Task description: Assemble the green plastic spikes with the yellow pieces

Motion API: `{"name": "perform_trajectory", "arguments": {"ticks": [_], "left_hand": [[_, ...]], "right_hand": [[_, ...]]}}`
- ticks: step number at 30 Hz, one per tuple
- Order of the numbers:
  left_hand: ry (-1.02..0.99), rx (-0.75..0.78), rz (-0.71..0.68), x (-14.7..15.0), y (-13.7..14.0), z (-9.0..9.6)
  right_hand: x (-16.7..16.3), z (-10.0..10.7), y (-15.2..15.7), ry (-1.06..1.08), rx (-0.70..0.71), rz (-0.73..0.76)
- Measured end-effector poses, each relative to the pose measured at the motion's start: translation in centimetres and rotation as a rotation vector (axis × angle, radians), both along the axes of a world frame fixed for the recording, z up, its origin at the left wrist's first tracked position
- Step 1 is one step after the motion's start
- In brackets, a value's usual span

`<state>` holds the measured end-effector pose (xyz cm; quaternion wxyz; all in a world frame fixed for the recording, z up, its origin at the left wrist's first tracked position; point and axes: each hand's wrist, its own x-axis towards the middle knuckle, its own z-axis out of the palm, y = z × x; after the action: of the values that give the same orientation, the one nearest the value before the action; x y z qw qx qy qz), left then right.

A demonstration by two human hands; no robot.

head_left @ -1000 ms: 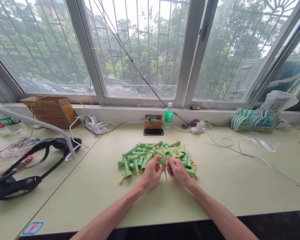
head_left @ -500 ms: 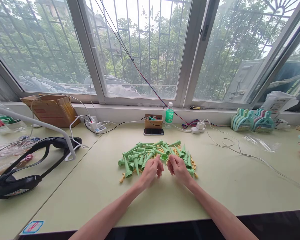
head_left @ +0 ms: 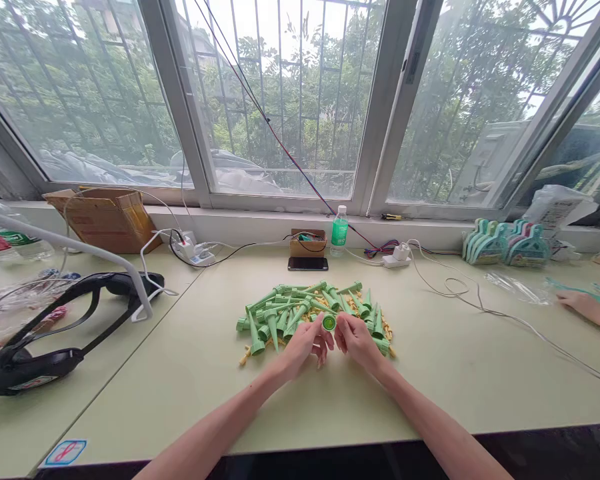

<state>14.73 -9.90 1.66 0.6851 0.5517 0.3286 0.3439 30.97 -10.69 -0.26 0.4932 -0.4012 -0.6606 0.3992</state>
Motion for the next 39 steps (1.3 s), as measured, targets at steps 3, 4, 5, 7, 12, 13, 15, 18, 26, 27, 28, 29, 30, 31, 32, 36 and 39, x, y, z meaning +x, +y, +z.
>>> {"name": "perform_trajectory", "arguments": {"ticks": [3,4,5,7,12,13,15,18,26,27,28,29,30,31,32,36,39], "left_hand": [[0.008,-0.007,-0.008,0.11,-0.01,-0.21],[0.011,-0.009,-0.010,0.14,-0.02,-0.25],[0.014,-0.011,-0.011,0.15,-0.02,-0.29],[0.017,-0.010,-0.009,0.14,-0.02,-0.33],[-0.006,0.022,-0.025,-0.03,-0.02,-0.40],[-0.012,0.030,-0.028,-0.05,-0.01,-0.43],[-0.024,0.044,-0.029,-0.08,0.03,-0.53],[-0.037,0.052,-0.024,-0.07,0.14,-0.71],[-0.062,0.053,-0.010,0.01,0.20,-0.63],[-0.065,0.053,-0.011,-0.02,0.17,-0.60],[-0.067,0.052,-0.013,-0.05,0.15,-0.59],[-0.069,0.050,-0.016,-0.08,0.12,-0.58],[-0.068,0.047,-0.020,-0.10,0.10,-0.57],[-0.066,0.042,-0.024,-0.11,0.08,-0.55],[-0.064,0.039,-0.027,-0.12,0.07,-0.53],[-0.052,0.036,-0.026,-0.06,0.03,-0.39],[-0.042,0.048,-0.028,-0.05,0.01,-0.25]], "right_hand": [[0.06,0.04,0.03,-0.004,-0.017,0.003],[0.07,0.06,0.05,-0.004,-0.024,0.004],[0.08,0.07,0.06,-0.003,-0.029,0.007],[0.09,0.10,0.08,-0.002,-0.035,0.013],[0.09,0.18,0.10,-0.003,-0.033,0.018],[0.09,0.19,0.10,-0.001,-0.034,0.021],[0.09,0.18,0.12,0.006,-0.038,0.031],[0.09,0.11,0.17,0.017,-0.046,0.042],[0.08,0.11,0.09,0.011,-0.044,0.038],[0.08,0.11,0.07,0.011,-0.046,0.037],[0.07,0.10,0.06,0.012,-0.049,0.037],[0.07,0.09,0.05,0.014,-0.053,0.037],[0.07,0.08,0.05,0.018,-0.058,0.036],[0.07,0.08,0.04,0.021,-0.061,0.036],[0.08,0.08,0.03,0.025,-0.062,0.036],[0.06,0.22,-0.04,0.027,-0.054,0.039],[0.02,0.35,-0.08,0.039,-0.058,0.047]]}}
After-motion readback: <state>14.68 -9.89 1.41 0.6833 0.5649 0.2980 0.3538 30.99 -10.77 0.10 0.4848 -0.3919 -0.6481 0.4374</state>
